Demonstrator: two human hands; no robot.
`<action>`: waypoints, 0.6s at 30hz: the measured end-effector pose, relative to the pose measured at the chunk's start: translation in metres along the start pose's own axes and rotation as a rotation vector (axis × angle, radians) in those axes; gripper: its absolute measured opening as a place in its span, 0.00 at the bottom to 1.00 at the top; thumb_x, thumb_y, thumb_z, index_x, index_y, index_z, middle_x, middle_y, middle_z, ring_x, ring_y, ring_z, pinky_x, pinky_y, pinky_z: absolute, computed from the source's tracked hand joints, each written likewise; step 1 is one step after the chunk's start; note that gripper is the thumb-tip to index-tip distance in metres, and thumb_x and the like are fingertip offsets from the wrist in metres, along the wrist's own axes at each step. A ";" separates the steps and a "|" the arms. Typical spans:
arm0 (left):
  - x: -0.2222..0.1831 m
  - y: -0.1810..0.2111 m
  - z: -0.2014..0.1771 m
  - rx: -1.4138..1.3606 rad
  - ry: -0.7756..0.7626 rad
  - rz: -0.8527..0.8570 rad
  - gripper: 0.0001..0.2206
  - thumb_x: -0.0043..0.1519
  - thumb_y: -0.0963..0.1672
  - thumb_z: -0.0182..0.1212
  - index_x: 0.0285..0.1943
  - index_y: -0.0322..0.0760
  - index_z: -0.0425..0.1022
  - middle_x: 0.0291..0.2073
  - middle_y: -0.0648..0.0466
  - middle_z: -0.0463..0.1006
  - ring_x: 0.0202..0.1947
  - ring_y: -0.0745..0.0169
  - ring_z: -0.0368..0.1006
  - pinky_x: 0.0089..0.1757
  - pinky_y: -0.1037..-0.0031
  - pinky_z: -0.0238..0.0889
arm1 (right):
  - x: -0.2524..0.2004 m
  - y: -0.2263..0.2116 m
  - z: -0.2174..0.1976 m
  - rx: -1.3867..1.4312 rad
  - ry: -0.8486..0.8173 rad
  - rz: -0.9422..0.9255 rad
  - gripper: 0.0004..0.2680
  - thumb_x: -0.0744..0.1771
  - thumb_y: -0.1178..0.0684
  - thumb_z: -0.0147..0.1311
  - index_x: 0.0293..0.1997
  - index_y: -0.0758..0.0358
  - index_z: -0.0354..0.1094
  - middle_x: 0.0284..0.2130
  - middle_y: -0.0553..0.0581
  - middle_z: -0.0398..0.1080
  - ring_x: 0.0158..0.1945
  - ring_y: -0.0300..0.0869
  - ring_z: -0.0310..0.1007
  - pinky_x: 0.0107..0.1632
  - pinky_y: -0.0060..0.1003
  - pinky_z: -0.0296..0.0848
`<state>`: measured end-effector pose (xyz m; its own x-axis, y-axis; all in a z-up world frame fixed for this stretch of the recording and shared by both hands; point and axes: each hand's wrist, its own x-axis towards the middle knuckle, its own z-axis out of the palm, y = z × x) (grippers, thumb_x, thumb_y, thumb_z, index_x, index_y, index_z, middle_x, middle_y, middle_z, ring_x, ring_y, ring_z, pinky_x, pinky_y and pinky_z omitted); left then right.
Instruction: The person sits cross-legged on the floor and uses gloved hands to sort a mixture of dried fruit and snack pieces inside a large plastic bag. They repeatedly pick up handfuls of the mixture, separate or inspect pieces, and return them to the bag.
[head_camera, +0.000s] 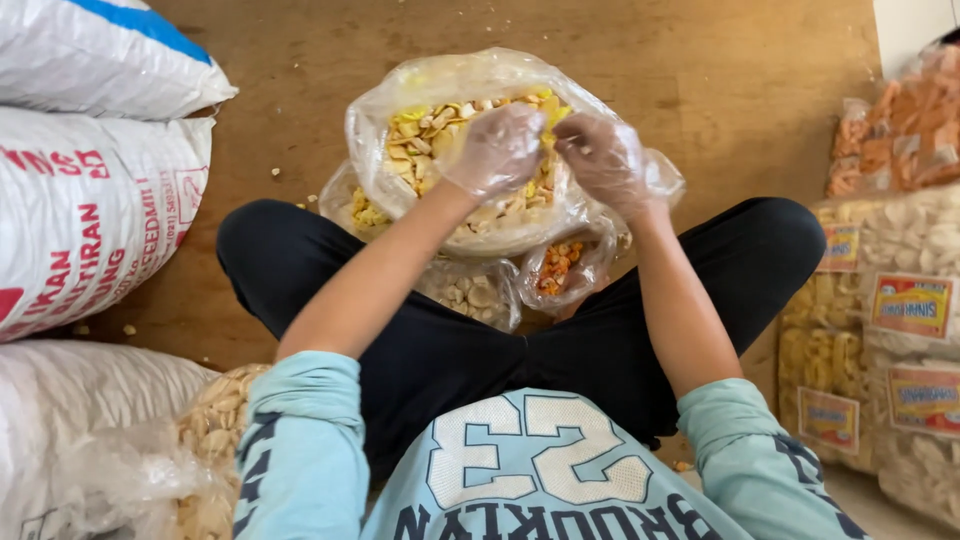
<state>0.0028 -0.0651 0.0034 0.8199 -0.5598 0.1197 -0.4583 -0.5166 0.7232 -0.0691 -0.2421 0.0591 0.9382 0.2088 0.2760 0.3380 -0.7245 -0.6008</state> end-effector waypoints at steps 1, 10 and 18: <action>-0.012 -0.027 -0.002 0.379 0.055 0.135 0.03 0.61 0.45 0.55 0.37 0.47 0.73 0.27 0.61 0.77 0.30 0.66 0.76 0.32 0.75 0.73 | 0.006 0.025 0.031 -0.099 0.150 -0.179 0.04 0.68 0.61 0.55 0.46 0.65 0.73 0.36 0.62 0.76 0.34 0.48 0.80 0.36 0.36 0.81; -0.055 -0.116 -0.028 0.591 -0.069 -0.041 0.16 0.55 0.50 0.61 0.47 0.41 0.73 0.42 0.50 0.76 0.50 0.48 0.74 0.47 0.61 0.71 | 0.063 0.002 0.085 -0.347 -0.117 -0.085 0.10 0.69 0.51 0.50 0.45 0.70 0.70 0.35 0.70 0.74 0.44 0.59 0.77 0.52 0.50 0.74; -0.067 -0.092 -0.043 0.118 0.119 -0.109 0.18 0.58 0.53 0.60 0.49 0.39 0.76 0.41 0.47 0.78 0.51 0.54 0.74 0.53 0.77 0.63 | 0.102 0.052 0.149 -0.731 -0.343 -0.111 0.11 0.69 0.47 0.44 0.44 0.57 0.74 0.39 0.54 0.78 0.48 0.44 0.78 0.54 0.40 0.73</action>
<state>0.0051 0.0480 -0.0417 0.8982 -0.4200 0.1298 -0.3964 -0.6461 0.6523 0.0553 -0.1608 -0.0559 0.9127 0.4085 -0.0107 0.4077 -0.9086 0.0906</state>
